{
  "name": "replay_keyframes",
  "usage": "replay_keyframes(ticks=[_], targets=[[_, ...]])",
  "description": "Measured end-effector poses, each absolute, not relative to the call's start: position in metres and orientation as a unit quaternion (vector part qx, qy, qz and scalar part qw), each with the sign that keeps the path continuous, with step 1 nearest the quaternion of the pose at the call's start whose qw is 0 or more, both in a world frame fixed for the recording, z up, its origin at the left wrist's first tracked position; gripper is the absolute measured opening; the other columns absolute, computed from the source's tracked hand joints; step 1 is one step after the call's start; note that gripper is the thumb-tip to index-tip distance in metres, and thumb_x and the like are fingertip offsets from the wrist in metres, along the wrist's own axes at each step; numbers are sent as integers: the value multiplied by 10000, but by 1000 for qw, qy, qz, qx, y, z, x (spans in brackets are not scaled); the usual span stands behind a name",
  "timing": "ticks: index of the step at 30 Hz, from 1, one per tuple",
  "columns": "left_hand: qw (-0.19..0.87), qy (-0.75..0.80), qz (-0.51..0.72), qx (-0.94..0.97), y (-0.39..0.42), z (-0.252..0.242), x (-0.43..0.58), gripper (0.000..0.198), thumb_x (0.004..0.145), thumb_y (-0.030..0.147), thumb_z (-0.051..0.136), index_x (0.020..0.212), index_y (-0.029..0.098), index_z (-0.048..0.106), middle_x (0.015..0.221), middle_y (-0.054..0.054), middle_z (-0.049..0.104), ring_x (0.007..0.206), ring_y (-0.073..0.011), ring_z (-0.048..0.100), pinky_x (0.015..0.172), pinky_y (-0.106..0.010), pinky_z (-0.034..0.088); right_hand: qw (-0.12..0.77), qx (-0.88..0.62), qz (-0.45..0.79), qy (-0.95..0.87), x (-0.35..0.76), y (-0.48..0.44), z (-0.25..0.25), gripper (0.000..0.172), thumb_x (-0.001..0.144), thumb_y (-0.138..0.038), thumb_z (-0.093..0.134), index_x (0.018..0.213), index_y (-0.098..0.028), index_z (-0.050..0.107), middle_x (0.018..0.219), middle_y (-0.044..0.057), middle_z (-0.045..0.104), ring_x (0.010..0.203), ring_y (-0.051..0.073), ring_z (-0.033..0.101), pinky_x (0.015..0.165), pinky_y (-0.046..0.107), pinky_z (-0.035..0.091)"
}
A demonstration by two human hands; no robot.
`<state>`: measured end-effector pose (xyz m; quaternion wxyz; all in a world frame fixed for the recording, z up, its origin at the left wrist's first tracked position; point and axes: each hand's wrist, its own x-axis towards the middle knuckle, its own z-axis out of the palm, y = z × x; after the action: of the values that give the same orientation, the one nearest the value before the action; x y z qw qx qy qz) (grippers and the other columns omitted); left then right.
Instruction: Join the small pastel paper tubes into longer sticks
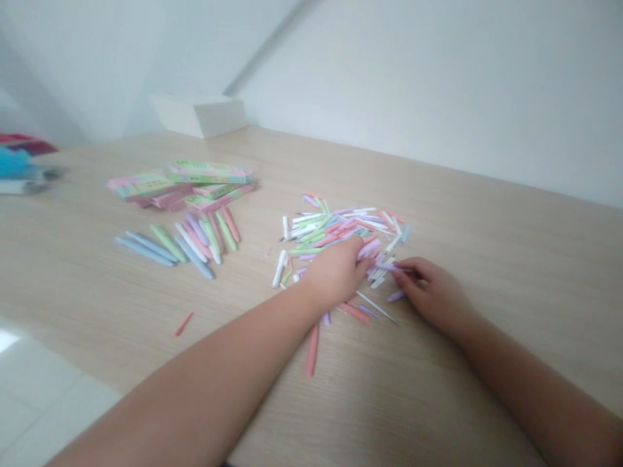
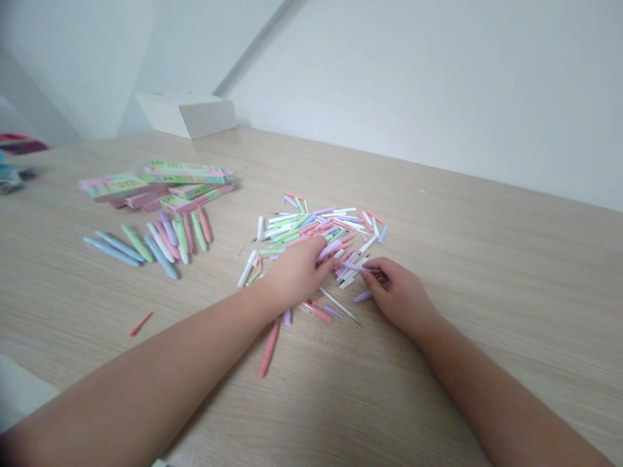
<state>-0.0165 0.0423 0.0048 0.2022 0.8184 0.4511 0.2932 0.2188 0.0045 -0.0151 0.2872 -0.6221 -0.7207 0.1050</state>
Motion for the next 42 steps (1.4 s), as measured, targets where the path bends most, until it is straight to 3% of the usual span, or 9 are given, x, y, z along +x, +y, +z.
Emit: replay_keyframes(ticks=[5, 12, 19, 21, 24, 29, 36, 39, 42], targets=[[208, 480, 257, 812, 32, 13, -18, 446, 963, 627, 447, 1014, 221, 623, 816, -74, 667, 744, -245, 607, 650, -314, 372, 240, -626, 91, -736, 219, 10, -17, 294, 954, -429, 573, 1104, -214, 707, 942, 79, 764, 800, 240, 709, 724, 383, 562], [266, 482, 269, 790, 26, 22, -21, 755, 867, 867, 274, 759, 226, 657, 620, -55, 581, 551, -195, 492, 554, -309, 278, 287, -608, 136, -727, 228, 6, -13, 329, 970, -442, 575, 1195, -219, 664, 1109, 104, 759, 951, 263, 729, 841, 422, 592], [307, 467, 238, 794, 24, 32, -20, 732, 898, 799, 281, 675, 218, 667, 527, -55, 557, 492, -182, 508, 530, -308, 310, 392, -603, 128, -683, 206, 58, 38, 318, 937, -447, 616, 1138, -212, 690, 1053, 99, 777, 918, 245, 743, 847, 389, 599], [292, 474, 206, 805, 23, 37, -20, 675, 889, 759, 335, 710, 213, 689, 571, -69, 601, 548, -205, 560, 548, -308, 353, 358, -593, 136, -708, 186, 91, 47, 316, 960, -424, 573, 1147, -198, 689, 1034, 93, 781, 916, 234, 744, 818, 360, 597], [297, 469, 165, 815, 22, 43, -21, 601, 863, 716, 377, 803, 229, 724, 633, -69, 660, 635, -242, 627, 589, -321, 425, 179, -553, 90, -809, 147, 148, 48, 344, 1007, -359, 465, 1215, -183, 675, 1071, 86, 782, 897, 207, 739, 791, 318, 576], [299, 463, 137, 823, 22, 46, -22, 599, 802, 721, 424, 823, 220, 751, 704, -102, 704, 721, -289, 676, 622, -354, 486, 84, -510, 34, -856, 84, 231, 33, 273, 962, -302, 549, 1104, -185, 750, 1064, 89, 786, 971, 225, 710, 867, 297, 504], [315, 442, 195, 817, 25, 37, -23, 684, 805, 789, 384, 981, 245, 758, 767, -90, 734, 732, -291, 695, 656, -380, 519, 32, -502, -42, -863, 53, 273, 13, 251, 954, -280, 569, 1069, -129, 734, 1231, 202, 719, 1180, 302, 635, 1002, 363, 443], [303, 438, 199, 823, 26, 35, -22, 691, 817, 784, 371, 982, 234, 755, 795, -97, 740, 757, -299, 707, 670, -384, 527, 31, -504, -57, -861, 54, 270, 16, 214, 942, -219, 563, 1045, -95, 703, 1159, 242, 725, 1129, 321, 651, 986, 391, 451], [272, 453, 200, 825, 26, 34, -20, 684, 820, 769, 389, 979, 214, 754, 807, -111, 737, 768, -296, 704, 679, -379, 527, 74, -521, -77, -847, 65, 255, 30, 296, 993, -208, 445, 1188, -69, 619, 1133, 259, 714, 1019, 312, 674, 917, 403, 477]])
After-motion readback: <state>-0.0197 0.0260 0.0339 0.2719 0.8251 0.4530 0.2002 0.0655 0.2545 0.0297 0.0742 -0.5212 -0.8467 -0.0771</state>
